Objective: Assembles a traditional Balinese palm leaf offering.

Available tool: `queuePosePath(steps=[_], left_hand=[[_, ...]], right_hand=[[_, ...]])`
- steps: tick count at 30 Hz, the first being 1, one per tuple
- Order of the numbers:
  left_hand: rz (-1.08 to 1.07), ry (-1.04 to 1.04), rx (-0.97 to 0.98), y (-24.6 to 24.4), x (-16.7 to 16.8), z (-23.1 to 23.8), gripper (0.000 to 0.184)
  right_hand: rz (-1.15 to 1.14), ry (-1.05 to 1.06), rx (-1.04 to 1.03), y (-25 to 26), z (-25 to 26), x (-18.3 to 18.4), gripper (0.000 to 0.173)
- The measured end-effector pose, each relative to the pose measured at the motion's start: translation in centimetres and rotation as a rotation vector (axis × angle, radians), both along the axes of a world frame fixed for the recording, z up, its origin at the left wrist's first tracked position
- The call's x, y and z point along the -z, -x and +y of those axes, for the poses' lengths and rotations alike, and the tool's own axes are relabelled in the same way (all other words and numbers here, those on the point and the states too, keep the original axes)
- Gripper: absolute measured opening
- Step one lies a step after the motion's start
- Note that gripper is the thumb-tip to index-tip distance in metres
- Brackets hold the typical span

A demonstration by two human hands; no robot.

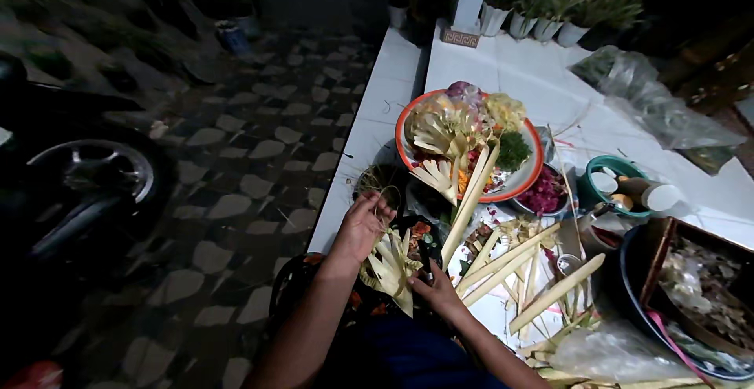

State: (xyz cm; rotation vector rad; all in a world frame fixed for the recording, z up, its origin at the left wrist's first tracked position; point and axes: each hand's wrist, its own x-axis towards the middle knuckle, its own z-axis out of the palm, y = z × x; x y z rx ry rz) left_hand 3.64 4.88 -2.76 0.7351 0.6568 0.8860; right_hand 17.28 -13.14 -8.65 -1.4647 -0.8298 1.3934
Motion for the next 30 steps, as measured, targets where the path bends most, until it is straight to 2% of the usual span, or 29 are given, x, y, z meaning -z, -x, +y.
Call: queuePosePath(steps=[3, 6, 10, 13, 15, 17, 19, 21, 23, 26, 30], left_hand=[[-0.063, 0.02, -0.002, -0.6, -0.8, -0.1, 0.019], [-0.113, 0.023, -0.008, -0.8, -1.8, -0.1, 0.019], [-0.158, -0.073, -0.103, 1.4, -2.6, 2.8, 0.019], [-0.186, -0.136, -0.27, 4.0, -3.0, 5.7, 0.02], [-0.138, -0.188, -0.379, 5.7, -2.7, 7.2, 0.02], [0.075, -0.288, -0.441, 7.1, -1.5, 8.3, 0.016], [0.454, -0.409, -0.394, 8.4, 0.9, 8.8, 0.018], [0.79, -0.481, -0.195, 9.5, 4.2, 9.2, 0.029], [0.998, -0.487, -0.011, 9.8, 7.4, 8.7, 0.028], [1.114, -0.466, 0.145, 9.1, 10.5, 6.6, 0.026], [1.177, -0.475, 0.254, 8.2, 12.7, 5.5, 0.025]], right_hand=[[0.067, 0.037, 0.044, 0.6, 0.5, -0.4, 0.052], [0.134, 0.113, 0.053, 0.8, 1.0, -0.7, 0.034], [0.204, 0.122, 0.007, 0.3, 0.6, -1.0, 0.021], [0.265, 0.089, -0.026, -0.7, 0.2, -1.8, 0.018], [0.299, 0.07, -0.021, -1.9, 0.1, -2.7, 0.026], [0.33, 0.042, 0.023, -3.5, 0.5, -4.1, 0.022], [0.364, 0.001, 0.094, -5.8, 1.5, -5.5, 0.014], [0.327, -0.032, 0.167, -8.8, 3.6, -7.1, 0.01], [0.206, -0.068, 0.252, -12.4, 6.7, -8.8, 0.012], [0.034, -0.134, 0.396, -17.8, 12.5, -10.4, 0.015], [-0.14, -0.176, 0.525, -23.7, 20.8, -10.8, 0.036]])
